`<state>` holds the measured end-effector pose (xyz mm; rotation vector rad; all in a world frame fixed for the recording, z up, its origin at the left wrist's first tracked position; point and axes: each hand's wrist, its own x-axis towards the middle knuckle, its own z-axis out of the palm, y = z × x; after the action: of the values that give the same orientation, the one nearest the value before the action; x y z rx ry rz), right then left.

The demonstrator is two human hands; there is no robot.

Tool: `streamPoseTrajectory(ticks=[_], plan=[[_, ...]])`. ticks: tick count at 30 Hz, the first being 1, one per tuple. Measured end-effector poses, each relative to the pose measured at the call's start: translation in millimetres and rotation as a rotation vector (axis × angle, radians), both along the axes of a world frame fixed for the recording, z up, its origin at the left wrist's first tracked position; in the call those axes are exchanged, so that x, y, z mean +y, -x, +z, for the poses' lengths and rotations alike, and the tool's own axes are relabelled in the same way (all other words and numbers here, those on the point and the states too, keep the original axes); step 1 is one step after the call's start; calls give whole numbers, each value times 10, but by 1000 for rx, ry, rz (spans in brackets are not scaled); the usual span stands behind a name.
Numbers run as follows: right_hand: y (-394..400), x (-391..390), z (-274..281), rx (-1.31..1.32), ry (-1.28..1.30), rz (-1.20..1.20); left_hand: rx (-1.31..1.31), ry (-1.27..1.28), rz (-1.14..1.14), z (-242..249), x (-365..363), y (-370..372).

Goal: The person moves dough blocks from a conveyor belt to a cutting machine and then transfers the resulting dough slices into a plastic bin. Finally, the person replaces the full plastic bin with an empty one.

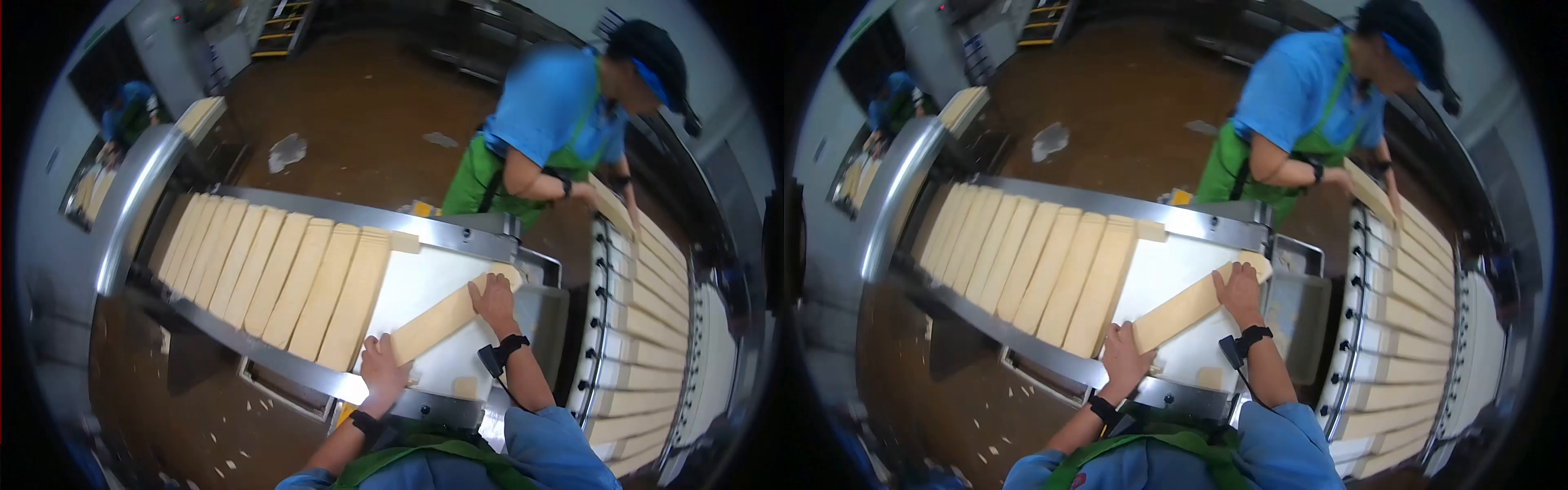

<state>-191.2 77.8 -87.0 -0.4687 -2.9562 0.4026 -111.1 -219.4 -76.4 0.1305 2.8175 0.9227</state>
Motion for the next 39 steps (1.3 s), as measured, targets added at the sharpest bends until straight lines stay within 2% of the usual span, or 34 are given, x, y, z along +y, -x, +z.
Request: streamPoseTrajectory(ticks=[1,2,3,4,5,6,7,9,11,13,15,17,19,21,22,23,24,25,27,29,31,32,34,35,37,38,39], plan=[[-179,78,24,-104,-3,-62,-45,40,-97,11,-12,70],[-352,73,-154,117,-85,-51,-141,-19,-68,-32,-20,86],[-436,69,-268,100,15,-93,-105,2,-121,-113,-16,128],[-516,129,-453,248,43,-65,-25,35,-159,-266,21,111],[-601,92,-442,184,70,-146,-88,70,-160,-311,66,140],[-708,17,-205,147,165,-235,-46,32,-190,-222,127,136],[-782,41,-256,143,195,-251,62,44,-189,-226,164,86],[-1060,72,-247,295,114,-267,113,114,-216,-76,327,9],[-1463,151,239,293,260,-356,222,-77,-238,-241,438,-107],[-1919,304,369,379,259,-473,253,-122,-303,90,799,-305],[-2462,543,344,744,28,-610,282,-162,-324,301,1171,-589],[-3133,830,581,789,30,-738,451,-252,-579,456,1588,-884],[-3822,1069,754,835,12,-901,405,-281,-690,788,1993,-1312],[-4495,1363,685,871,-149,-1087,318,-283,-949,987,2320,-1754],[-4817,1467,765,863,-195,-1137,319,-284,-961,1079,2452,-1962],[-5130,1559,848,852,-239,-1185,202,-282,-1100,1157,2559,-2161],[-5453,1674,856,806,-207,-1215,83,-276,-1235,1201,2645,-2350],[-5745,1791,824,762,-175,-1244,85,-275,-1241,1216,2720,-2536],[-6209,1966,704,711,-151,-1250,-138,-400,-1401,1201,2850,-2862],[-6527,2128,580,656,-124,-1249,-204,-368,-1434,1113,2964,-3089],[-6698,2262,540,434,-27,-1157,-271,-335,-1462,1016,3077,-3227],[-6742,2366,516,435,-24,-1155,-290,-289,-1431,980,3147,-3259],[-6714,2533,545,66,59,-1117,-306,-238,-1396,907,3292,-3289],[-6705,2564,507,68,65,-1113,-316,-251,-1402,876,3368,-3280],[-6661,2617,423,5,-106,-1188,-327,-260,-1402,897,3483,-3313],[-6689,2604,398,4,-102,-1182,-295,-241,-1396,913,3532,-3362],[-6676,2527,540,51,-221,-1179,-263,-225,-1390,924,3567,-3411]])
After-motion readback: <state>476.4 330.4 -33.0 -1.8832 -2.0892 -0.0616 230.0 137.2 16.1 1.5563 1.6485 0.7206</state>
